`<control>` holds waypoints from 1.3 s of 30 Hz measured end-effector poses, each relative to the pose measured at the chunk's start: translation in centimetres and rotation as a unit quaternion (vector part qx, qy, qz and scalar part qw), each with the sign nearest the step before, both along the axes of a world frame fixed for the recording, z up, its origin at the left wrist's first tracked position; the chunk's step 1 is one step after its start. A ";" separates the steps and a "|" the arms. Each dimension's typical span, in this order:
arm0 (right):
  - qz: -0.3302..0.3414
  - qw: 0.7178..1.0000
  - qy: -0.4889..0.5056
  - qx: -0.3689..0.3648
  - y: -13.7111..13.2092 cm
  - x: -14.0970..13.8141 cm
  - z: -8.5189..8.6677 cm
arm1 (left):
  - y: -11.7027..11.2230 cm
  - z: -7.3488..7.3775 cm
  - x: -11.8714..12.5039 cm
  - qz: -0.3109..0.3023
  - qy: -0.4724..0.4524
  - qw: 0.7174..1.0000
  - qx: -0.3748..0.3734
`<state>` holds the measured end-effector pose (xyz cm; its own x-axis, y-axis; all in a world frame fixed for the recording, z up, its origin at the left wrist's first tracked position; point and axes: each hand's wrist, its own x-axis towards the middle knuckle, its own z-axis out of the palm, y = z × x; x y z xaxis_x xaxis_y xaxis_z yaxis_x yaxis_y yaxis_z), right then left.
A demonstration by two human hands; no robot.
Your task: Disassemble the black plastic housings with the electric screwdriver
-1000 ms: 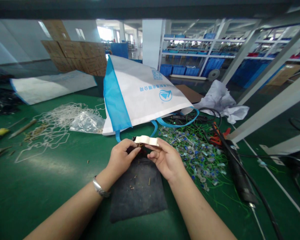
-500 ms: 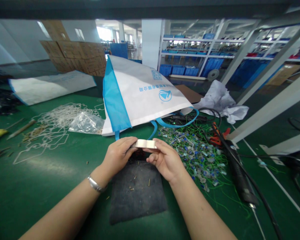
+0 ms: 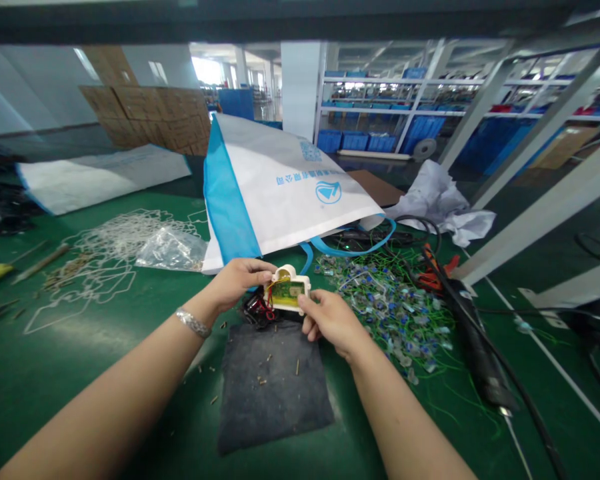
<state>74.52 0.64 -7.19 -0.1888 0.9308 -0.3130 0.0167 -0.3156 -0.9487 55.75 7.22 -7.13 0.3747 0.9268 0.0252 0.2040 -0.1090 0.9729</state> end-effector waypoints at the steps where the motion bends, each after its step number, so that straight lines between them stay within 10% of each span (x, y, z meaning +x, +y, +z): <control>1: -0.005 1.000 -0.008 0.001 0.1 -0.1 -0.2 | 0.3 0.0 0.1 -0.003 0.003 1.000 -0.006; 29: 0.024 0.995 -0.090 -0.034 -0.1 -0.7 0.0 | 0.9 0.8 1.0 0.017 0.126 0.991 0.030; 35: 0.021 0.994 -0.095 -0.042 -0.2 -0.2 0.2 | -4.9 1.8 2.3 0.203 0.111 0.963 0.136; 39: 0.022 0.995 -0.087 -0.046 -0.6 -0.2 -0.2 | -10.3 0.7 3.6 0.181 -0.057 0.972 -0.139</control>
